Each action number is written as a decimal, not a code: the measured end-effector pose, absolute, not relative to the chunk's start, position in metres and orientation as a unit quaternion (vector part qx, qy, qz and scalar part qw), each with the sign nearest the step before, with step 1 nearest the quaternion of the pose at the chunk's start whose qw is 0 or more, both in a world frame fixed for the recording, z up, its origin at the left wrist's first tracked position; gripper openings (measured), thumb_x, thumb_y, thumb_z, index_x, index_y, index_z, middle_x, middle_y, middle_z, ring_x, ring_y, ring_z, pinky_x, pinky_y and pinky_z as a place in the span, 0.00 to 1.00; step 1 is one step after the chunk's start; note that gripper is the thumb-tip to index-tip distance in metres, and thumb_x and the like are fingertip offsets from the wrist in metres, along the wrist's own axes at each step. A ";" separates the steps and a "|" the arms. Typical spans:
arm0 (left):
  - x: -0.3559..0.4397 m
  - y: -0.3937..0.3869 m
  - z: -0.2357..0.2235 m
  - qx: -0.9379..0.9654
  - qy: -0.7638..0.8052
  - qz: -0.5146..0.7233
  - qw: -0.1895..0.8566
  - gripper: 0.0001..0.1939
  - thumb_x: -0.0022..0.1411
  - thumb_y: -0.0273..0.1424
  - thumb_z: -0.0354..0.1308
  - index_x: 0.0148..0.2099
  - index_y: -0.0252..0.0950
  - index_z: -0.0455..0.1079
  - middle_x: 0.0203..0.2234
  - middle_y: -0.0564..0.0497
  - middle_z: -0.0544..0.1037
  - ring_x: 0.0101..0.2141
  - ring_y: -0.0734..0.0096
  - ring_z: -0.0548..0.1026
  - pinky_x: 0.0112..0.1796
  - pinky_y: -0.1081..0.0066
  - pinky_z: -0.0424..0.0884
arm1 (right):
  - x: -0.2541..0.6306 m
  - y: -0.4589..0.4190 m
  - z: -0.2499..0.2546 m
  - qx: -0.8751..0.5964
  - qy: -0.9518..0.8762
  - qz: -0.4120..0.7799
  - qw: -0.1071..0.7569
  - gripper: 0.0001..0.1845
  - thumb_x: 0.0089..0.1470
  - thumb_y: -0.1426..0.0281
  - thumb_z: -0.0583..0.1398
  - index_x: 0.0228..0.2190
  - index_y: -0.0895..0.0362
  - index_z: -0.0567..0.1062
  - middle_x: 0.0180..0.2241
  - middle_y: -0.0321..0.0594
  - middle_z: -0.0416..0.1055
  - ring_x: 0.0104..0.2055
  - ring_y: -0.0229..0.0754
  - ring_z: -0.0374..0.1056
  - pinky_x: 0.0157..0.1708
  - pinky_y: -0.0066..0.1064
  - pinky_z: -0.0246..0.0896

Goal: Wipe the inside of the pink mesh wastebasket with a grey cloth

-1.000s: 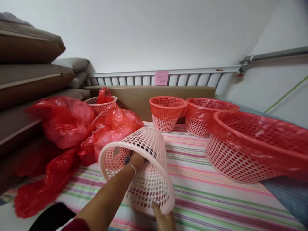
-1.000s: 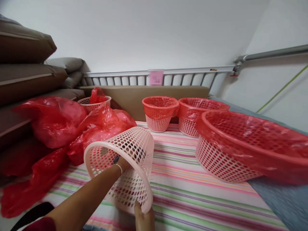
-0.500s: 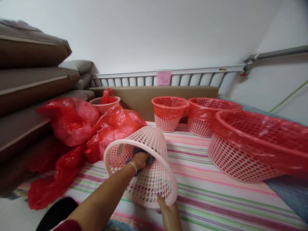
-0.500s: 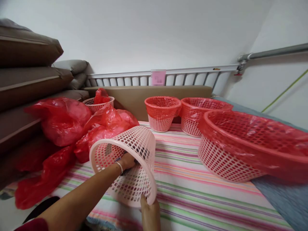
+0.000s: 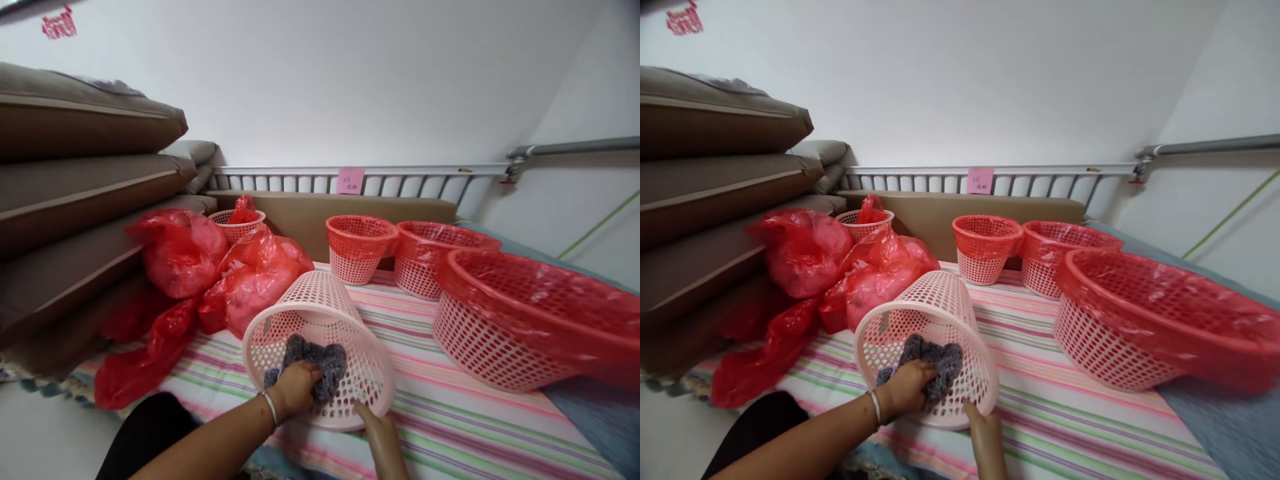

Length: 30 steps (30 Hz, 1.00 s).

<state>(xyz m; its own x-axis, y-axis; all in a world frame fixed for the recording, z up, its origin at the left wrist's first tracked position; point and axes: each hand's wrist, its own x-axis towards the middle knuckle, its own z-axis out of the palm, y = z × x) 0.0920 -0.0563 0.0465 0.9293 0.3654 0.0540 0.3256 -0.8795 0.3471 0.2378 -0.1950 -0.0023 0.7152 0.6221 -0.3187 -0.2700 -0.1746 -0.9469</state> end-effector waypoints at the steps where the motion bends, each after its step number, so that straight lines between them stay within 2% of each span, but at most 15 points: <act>1: 0.089 -0.063 0.047 0.968 0.180 0.063 0.164 0.28 0.48 0.26 0.59 0.54 0.29 0.69 0.51 0.37 0.73 0.50 0.49 0.71 0.53 0.59 0.65 | 0.236 -0.196 -0.002 -0.674 -0.125 0.350 0.639 0.33 0.31 0.58 0.64 0.40 0.63 0.72 0.32 0.45 0.76 0.34 0.50 0.72 0.30 0.36 0.68; 4: 0.078 -0.081 0.055 0.969 0.176 0.078 0.158 0.33 0.51 0.29 0.58 0.61 0.29 0.61 0.60 0.34 0.62 0.60 0.43 0.59 0.59 0.51 0.55 | 0.225 -0.202 0.005 -0.684 -0.115 0.334 0.638 0.32 0.34 0.54 0.63 0.38 0.64 0.72 0.29 0.46 0.75 0.31 0.49 0.72 0.28 0.36 0.68; 6: 0.066 -0.090 0.063 0.973 0.146 0.100 0.152 0.33 0.54 0.27 0.55 0.63 0.32 0.58 0.64 0.38 0.57 0.64 0.46 0.51 0.60 0.47 0.50 | 0.216 -0.212 0.008 -0.698 -0.122 0.314 0.632 0.33 0.35 0.50 0.62 0.37 0.63 0.71 0.27 0.44 0.74 0.29 0.47 0.71 0.25 0.34 0.66; 8: 0.047 -0.096 0.065 0.975 0.094 0.136 0.146 0.32 0.55 0.23 0.52 0.63 0.37 0.57 0.65 0.44 0.55 0.65 0.53 0.47 0.61 0.47 0.48 | 0.208 -0.227 0.007 -0.697 -0.124 0.290 0.644 0.37 0.36 0.46 0.61 0.40 0.62 0.70 0.27 0.42 0.74 0.28 0.45 0.71 0.26 0.32 0.65; 11: 0.005 -0.097 0.051 0.964 0.065 0.214 0.148 0.33 0.55 0.18 0.49 0.62 0.42 0.56 0.64 0.49 0.58 0.65 0.59 0.49 0.61 0.47 0.49 | 0.194 -0.252 -0.001 -0.691 -0.117 0.247 0.669 0.45 0.36 0.42 0.60 0.47 0.62 0.67 0.28 0.42 0.75 0.30 0.45 0.71 0.30 0.33 0.66; 13: -0.026 -0.092 0.033 0.943 0.097 0.272 0.163 0.30 0.59 0.17 0.46 0.61 0.45 0.57 0.61 0.49 0.62 0.63 0.60 0.54 0.59 0.48 0.55 | 0.184 -0.263 -0.005 -0.696 -0.115 0.231 0.670 0.47 0.37 0.40 0.59 0.48 0.64 0.67 0.28 0.43 0.74 0.29 0.46 0.71 0.31 0.34 0.67; 15: -0.052 -0.084 0.016 0.909 0.181 0.308 0.213 0.23 0.63 0.22 0.46 0.57 0.46 0.62 0.56 0.48 0.69 0.58 0.62 0.63 0.56 0.53 0.62 | 0.175 -0.264 -0.003 -0.699 -0.130 0.226 0.666 0.45 0.38 0.41 0.58 0.46 0.65 0.70 0.27 0.43 0.74 0.28 0.45 0.71 0.32 0.34 0.68; 18: -0.070 -0.072 0.008 0.830 0.310 0.333 0.323 0.15 0.65 0.30 0.47 0.53 0.40 0.66 0.47 0.44 0.75 0.48 0.62 0.73 0.50 0.58 0.69 | 0.168 -0.247 0.015 -0.697 -0.198 0.237 0.647 0.37 0.42 0.46 0.58 0.44 0.62 0.72 0.31 0.43 0.74 0.32 0.45 0.72 0.36 0.33 0.68; 21: -0.062 -0.064 0.024 0.762 0.359 0.354 0.406 0.19 0.63 0.38 0.50 0.54 0.35 0.64 0.47 0.41 0.74 0.42 0.61 0.75 0.43 0.62 0.71 | 0.165 -0.213 0.043 -0.715 -0.315 0.234 0.579 0.31 0.46 0.50 0.57 0.43 0.60 0.74 0.39 0.47 0.75 0.40 0.47 0.72 0.42 0.34 0.66; 23: -0.048 -0.061 0.038 0.736 0.355 0.355 0.454 0.23 0.61 0.41 0.53 0.55 0.34 0.62 0.46 0.42 0.74 0.36 0.63 0.76 0.37 0.65 0.72 | 0.160 -0.187 0.060 -0.751 -0.387 0.195 0.499 0.31 0.51 0.52 0.52 0.46 0.62 0.73 0.41 0.50 0.74 0.44 0.48 0.70 0.47 0.36 0.64; 24: -0.040 -0.059 0.044 0.726 0.351 0.359 0.471 0.22 0.61 0.42 0.53 0.53 0.34 0.63 0.43 0.44 0.76 0.34 0.64 0.75 0.35 0.67 0.71 | 0.156 -0.174 0.065 -0.777 -0.408 0.166 0.448 0.31 0.53 0.54 0.51 0.48 0.63 0.72 0.44 0.51 0.73 0.47 0.49 0.69 0.50 0.37 0.61; 27: -0.022 -0.053 0.052 0.720 0.346 0.366 0.478 0.16 0.60 0.42 0.53 0.42 0.34 0.67 0.29 0.50 0.75 0.31 0.65 0.73 0.34 0.69 0.68 | 0.143 -0.144 0.068 -0.848 -0.432 0.100 0.292 0.32 0.54 0.57 0.51 0.54 0.63 0.68 0.50 0.55 0.68 0.52 0.58 0.64 0.53 0.48 0.56; 29: -0.016 -0.048 0.049 0.717 0.345 0.366 0.482 0.15 0.60 0.42 0.52 0.34 0.35 0.67 0.24 0.53 0.72 0.28 0.66 0.70 0.32 0.70 0.66 | 0.139 -0.132 0.062 -0.862 -0.431 0.087 0.254 0.27 0.51 0.63 0.54 0.50 0.62 0.71 0.48 0.57 0.68 0.51 0.63 0.64 0.49 0.52 0.56; 30: -0.015 -0.045 0.047 0.714 0.344 0.366 0.487 0.15 0.59 0.42 0.51 0.32 0.35 0.67 0.22 0.54 0.70 0.27 0.67 0.69 0.31 0.71 0.65 | 0.140 -0.129 0.059 -0.861 -0.431 0.087 0.254 0.23 0.49 0.68 0.55 0.47 0.61 0.74 0.45 0.56 0.70 0.49 0.63 0.65 0.47 0.51 0.57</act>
<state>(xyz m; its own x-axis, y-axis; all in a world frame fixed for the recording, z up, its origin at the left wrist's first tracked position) -0.0147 -0.0454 0.0468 0.4953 0.8481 0.1883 0.1346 -0.2891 0.9478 0.1397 -0.1288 0.0592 0.6127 0.7873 0.0691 0.6991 -0.4992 -0.5119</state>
